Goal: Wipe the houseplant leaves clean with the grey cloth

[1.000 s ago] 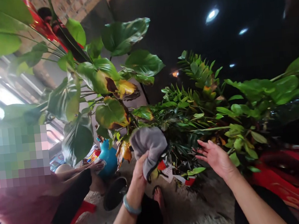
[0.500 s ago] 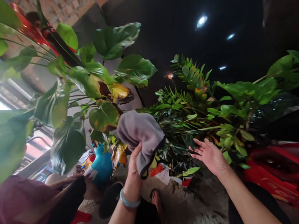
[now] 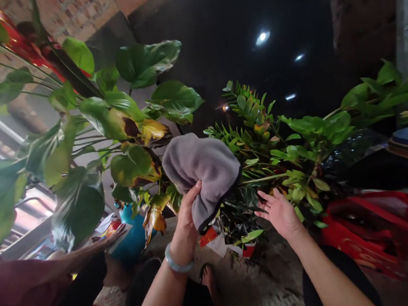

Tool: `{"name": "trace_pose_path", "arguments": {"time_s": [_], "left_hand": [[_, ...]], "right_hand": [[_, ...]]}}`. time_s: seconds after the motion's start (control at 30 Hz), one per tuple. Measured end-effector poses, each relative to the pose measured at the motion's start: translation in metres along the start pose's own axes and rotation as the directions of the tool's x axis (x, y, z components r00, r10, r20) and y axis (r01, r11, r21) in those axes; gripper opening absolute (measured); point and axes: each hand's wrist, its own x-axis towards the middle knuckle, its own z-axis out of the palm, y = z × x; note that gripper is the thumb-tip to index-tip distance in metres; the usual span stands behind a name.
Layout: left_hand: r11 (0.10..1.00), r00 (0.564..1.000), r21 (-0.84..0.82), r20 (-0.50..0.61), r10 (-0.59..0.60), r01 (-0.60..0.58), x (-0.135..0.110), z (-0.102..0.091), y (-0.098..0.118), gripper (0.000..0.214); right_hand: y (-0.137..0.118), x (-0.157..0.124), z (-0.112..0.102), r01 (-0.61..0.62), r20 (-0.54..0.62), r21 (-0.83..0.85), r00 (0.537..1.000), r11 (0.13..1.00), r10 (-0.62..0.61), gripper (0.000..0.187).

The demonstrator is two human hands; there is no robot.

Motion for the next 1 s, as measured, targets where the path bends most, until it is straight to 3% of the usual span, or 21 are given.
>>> {"name": "trace_pose_path", "arguments": {"time_s": [0.1,0.2,0.27,0.37,0.47,0.57,0.67,0.8,0.87,1.0], "left_hand": [[0.996,0.995,0.024,0.034,-0.09,0.089,0.01,0.002,-0.027,0.054],[0.966,0.971,0.108,0.033,-0.238,0.233,-0.004,-0.016,-0.058,0.057],[0.94,0.946,0.154,0.071,-0.316,0.303,-0.017,-0.023,-0.064,0.057],[0.948,0.946,0.173,0.141,-0.293,0.268,-0.025,-0.013,-0.044,0.062],[0.989,0.985,0.142,0.159,-0.07,0.048,-0.01,0.013,-0.014,0.072],[0.994,0.99,0.082,0.129,0.061,-0.072,0.012,0.026,-0.009,0.075],[0.996,0.999,0.079,0.015,-0.04,0.038,0.015,0.011,-0.037,0.062],[0.946,0.957,0.151,-0.089,-0.276,0.287,-0.018,-0.021,-0.071,0.046],[0.94,0.953,0.16,-0.055,-0.298,0.303,-0.032,-0.022,-0.065,0.05],[0.985,0.995,0.149,0.039,-0.091,0.084,-0.021,0.005,-0.022,0.065]], "right_hand": [[0.002,-0.001,0.002,0.01,0.021,0.021,1.0,1.0,-0.01,0.042],[0.0,-0.005,0.004,-0.027,0.024,0.019,0.999,0.999,0.026,0.041],[-0.002,-0.007,0.005,-0.059,0.022,0.015,0.998,0.998,0.059,0.044],[-0.001,-0.007,0.004,-0.026,-0.006,0.03,1.0,0.999,0.026,0.043],[0.003,-0.002,0.001,0.056,-0.029,0.017,0.998,0.998,-0.056,0.04],[0.004,0.001,-0.003,0.047,-0.011,-0.009,0.999,0.999,-0.047,0.05],[0.003,0.0,-0.005,0.013,0.001,0.001,1.0,1.0,-0.013,0.049],[0.001,-0.002,-0.006,-0.017,-0.08,0.006,0.997,1.0,0.018,0.044],[0.0,-0.002,-0.006,-0.019,-0.111,-0.003,0.994,1.0,0.019,0.046],[0.001,-0.003,0.0,-0.003,-0.113,0.01,0.994,1.0,0.004,0.044]]}}
